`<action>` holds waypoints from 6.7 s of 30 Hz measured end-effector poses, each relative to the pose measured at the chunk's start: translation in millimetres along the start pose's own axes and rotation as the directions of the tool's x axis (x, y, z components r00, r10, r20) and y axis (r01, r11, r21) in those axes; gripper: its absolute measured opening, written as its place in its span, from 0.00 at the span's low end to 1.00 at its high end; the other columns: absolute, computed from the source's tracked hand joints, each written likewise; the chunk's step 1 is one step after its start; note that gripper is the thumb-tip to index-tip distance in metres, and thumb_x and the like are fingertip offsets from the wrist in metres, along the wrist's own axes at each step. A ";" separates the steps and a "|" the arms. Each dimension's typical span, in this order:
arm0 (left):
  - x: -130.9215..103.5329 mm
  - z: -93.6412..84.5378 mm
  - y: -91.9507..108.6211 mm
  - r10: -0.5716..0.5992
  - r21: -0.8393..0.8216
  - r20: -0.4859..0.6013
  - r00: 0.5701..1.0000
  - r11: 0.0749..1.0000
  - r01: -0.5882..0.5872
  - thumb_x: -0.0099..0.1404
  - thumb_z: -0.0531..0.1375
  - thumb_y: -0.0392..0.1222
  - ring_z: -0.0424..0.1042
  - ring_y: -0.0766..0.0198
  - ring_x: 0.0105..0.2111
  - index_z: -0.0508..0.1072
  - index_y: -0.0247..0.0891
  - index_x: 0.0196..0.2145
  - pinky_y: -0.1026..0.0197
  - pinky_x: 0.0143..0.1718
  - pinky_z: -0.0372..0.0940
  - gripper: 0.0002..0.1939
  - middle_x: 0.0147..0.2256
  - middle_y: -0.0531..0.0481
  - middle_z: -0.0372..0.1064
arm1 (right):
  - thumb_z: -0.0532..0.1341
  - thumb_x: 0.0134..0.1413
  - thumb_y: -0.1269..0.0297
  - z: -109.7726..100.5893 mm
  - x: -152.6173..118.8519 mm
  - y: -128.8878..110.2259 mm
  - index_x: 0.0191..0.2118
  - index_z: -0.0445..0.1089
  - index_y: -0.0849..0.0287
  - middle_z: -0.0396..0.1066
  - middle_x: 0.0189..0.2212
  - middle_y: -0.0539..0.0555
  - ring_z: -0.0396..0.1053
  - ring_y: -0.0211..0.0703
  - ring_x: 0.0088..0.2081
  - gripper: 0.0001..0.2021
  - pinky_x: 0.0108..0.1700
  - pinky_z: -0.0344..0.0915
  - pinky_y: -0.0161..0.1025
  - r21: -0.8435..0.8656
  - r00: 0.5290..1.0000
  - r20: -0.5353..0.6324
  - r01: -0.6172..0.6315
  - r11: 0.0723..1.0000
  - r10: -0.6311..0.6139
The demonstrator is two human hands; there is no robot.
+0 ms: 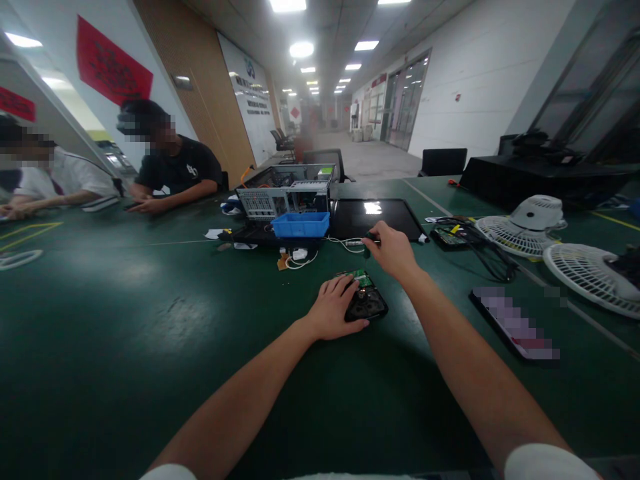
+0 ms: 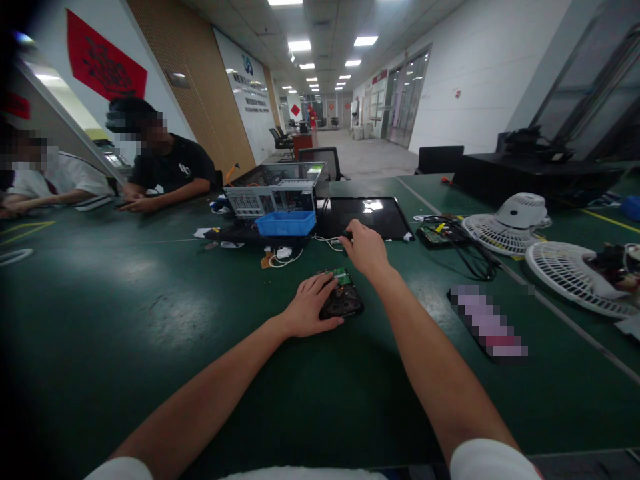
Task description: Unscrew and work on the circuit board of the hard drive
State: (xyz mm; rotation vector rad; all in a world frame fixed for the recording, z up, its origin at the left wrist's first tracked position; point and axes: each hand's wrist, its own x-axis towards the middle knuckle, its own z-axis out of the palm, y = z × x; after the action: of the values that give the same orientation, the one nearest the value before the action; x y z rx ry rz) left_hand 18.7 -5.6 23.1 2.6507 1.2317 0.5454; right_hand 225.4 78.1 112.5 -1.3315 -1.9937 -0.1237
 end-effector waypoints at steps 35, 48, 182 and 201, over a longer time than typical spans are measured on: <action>0.6 -1.1 1.2 0.002 0.012 0.004 1.000 1.000 -0.002 0.60 0.59 0.72 0.45 0.39 0.68 0.48 0.42 0.71 0.36 0.66 0.45 0.52 0.70 0.38 0.47 | 0.64 0.58 0.61 11.8 -1.5 10.2 0.43 0.66 0.56 0.76 0.37 0.57 0.75 0.48 0.37 0.09 0.40 0.68 0.42 0.207 0.999 -0.037 -0.005 0.978 0.012; 0.1 1.9 -0.8 0.009 0.022 -0.007 1.000 1.000 -0.009 0.60 0.59 0.71 0.46 0.39 0.68 0.49 0.42 0.71 0.36 0.66 0.46 0.52 0.69 0.38 0.47 | 0.62 0.60 0.58 6.1 -3.3 3.0 0.43 0.68 0.57 0.76 0.39 0.58 0.73 0.50 0.37 0.10 0.37 0.61 0.41 -0.044 0.997 -0.073 -0.027 0.999 0.024; -0.1 1.0 -0.2 0.012 0.046 -0.002 1.000 0.999 -0.011 0.61 0.58 0.72 0.45 0.40 0.69 0.50 0.40 0.71 0.38 0.66 0.45 0.52 0.69 0.37 0.47 | 0.62 0.59 0.65 -3.8 -3.2 -4.5 0.46 0.67 0.57 0.70 0.44 0.60 0.71 0.48 0.36 0.10 0.41 0.66 0.44 0.012 0.993 0.037 0.109 0.994 -0.109; -0.5 0.2 -0.5 0.008 0.023 -0.002 1.000 1.000 -0.008 0.60 0.58 0.72 0.46 0.39 0.68 0.48 0.42 0.72 0.37 0.66 0.45 0.52 0.70 0.38 0.47 | 0.63 0.57 0.65 2.9 -1.1 3.2 0.47 0.67 0.56 0.74 0.39 0.57 0.71 0.48 0.37 0.12 0.40 0.65 0.42 0.171 0.991 0.029 0.123 0.978 -0.129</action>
State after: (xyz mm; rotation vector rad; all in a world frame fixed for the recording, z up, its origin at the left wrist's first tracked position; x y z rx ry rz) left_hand 18.1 -5.6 22.7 2.6759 1.2356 0.5379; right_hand 226.9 80.0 108.7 -1.1085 -2.0727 0.0136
